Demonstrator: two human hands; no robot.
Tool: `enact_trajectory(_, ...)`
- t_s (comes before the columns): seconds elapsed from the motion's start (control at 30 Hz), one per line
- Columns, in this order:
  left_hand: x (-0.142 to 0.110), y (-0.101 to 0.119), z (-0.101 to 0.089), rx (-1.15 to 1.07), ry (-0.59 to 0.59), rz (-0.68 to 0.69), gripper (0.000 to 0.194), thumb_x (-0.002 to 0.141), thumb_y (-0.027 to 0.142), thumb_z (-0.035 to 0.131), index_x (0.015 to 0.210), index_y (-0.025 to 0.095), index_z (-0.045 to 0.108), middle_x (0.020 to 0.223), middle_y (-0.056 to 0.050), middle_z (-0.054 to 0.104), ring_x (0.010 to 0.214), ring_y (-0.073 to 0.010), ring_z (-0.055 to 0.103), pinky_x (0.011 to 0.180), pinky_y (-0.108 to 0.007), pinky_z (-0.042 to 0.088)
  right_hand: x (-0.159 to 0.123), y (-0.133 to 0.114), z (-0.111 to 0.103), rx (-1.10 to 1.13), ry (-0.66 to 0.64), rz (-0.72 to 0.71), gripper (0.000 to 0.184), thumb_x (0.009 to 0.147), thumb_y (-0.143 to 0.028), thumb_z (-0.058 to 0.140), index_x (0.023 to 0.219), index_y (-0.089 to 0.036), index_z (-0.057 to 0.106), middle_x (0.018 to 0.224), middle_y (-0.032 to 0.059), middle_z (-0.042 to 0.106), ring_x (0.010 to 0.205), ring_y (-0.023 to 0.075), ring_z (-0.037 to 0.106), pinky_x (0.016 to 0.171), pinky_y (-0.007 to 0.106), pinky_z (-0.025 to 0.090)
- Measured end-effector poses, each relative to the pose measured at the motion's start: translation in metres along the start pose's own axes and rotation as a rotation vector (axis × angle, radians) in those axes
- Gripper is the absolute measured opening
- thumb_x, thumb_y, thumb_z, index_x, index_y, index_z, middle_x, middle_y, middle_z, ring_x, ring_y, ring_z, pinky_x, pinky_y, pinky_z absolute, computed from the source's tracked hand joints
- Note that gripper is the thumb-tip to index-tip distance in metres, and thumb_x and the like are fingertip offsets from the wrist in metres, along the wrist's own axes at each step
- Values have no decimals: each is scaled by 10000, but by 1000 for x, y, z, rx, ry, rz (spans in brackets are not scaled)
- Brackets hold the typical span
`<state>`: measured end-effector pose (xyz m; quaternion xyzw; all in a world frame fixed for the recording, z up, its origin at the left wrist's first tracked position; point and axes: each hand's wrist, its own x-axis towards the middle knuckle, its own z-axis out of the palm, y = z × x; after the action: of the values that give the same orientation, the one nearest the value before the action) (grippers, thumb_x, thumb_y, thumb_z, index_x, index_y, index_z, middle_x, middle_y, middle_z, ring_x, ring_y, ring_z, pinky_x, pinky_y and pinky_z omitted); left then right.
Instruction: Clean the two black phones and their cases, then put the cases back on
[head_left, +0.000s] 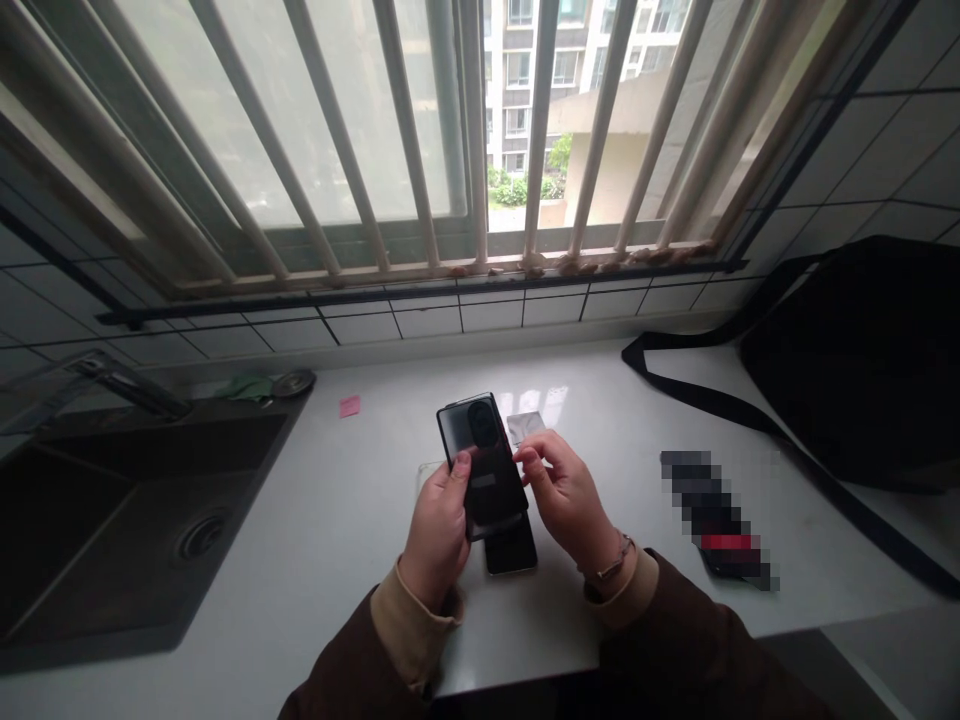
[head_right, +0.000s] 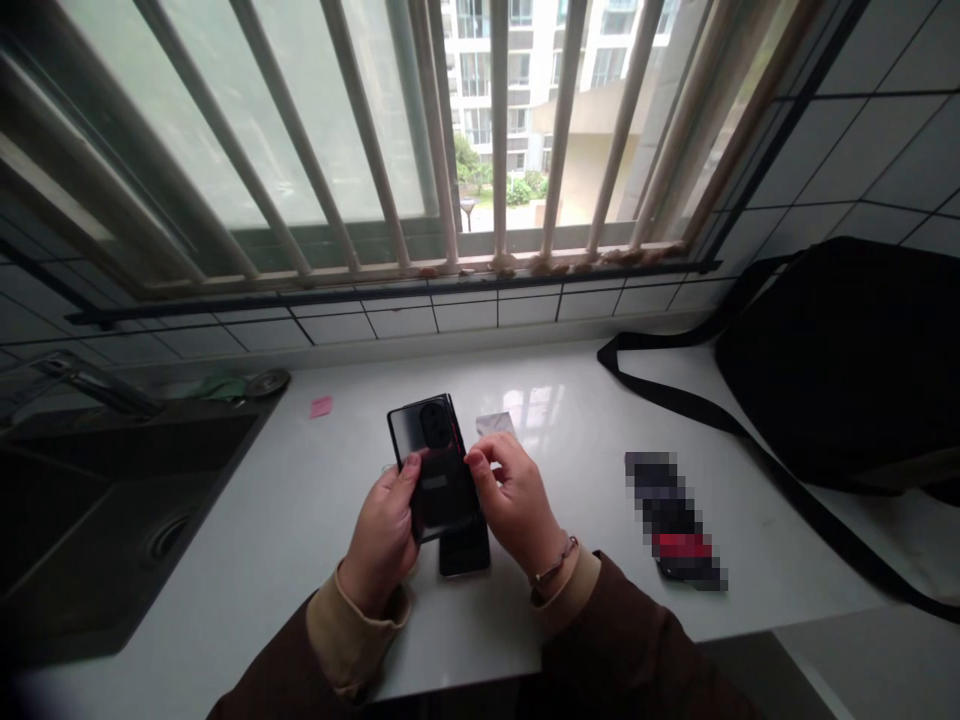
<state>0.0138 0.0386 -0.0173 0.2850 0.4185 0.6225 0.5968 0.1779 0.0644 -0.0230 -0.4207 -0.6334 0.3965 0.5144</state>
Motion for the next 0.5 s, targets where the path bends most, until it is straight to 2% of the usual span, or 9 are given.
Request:
enact_trajectory(0.07,1,-4,-4,32,-37,3,465,939,527,773,1198,140,782,1115,-136,826,977,-272,806,926,-411,647,0,-3,-2,-111,-10,-25,315,1030,-517,655,881,-240,680,825,36,656,730,197,598,649,316,481)
enact_trajectory(0.13,0,-7,-6,53,-93,-7,456,966,520,746,1227,148,776,1138,-139,821,999,-271,802,935,-407,641,0,-5,-1,-160,-3,6,270,1013,-489,694,907,-240,691,715,5,632,627,179,559,607,312,445)
enact_trajectory(0.23,-2,-8,-6,81,-175,-31,474,986,523,721,1284,155,761,1172,-147,811,1052,-285,791,936,-400,637,0,-8,0,-210,8,14,237,1032,-463,665,998,-235,720,773,28,709,651,193,628,626,317,467)
enact_trajectory(0.3,-3,-6,-5,81,-196,-28,505,997,549,694,1296,147,760,1185,-157,805,1077,-297,784,945,-406,634,2,-14,-4,-259,20,5,251,1053,-453,625,988,-231,724,832,47,748,681,200,661,651,320,483)
enact_trajectory(0.43,-1,4,-5,16,-91,14,537,1021,590,635,1261,131,779,1189,-163,801,1075,-286,777,948,-417,635,7,-28,-35,-392,170,46,306,1068,-487,580,1012,-222,723,773,44,745,656,207,668,642,322,471)
enact_trajectory(0.5,1,9,-7,-2,-12,43,525,1005,585,664,1224,125,794,1194,-162,799,1091,-277,768,966,-416,629,6,-29,-55,-547,176,88,321,1071,-489,566,1035,-219,736,747,52,742,632,223,664,608,326,440)
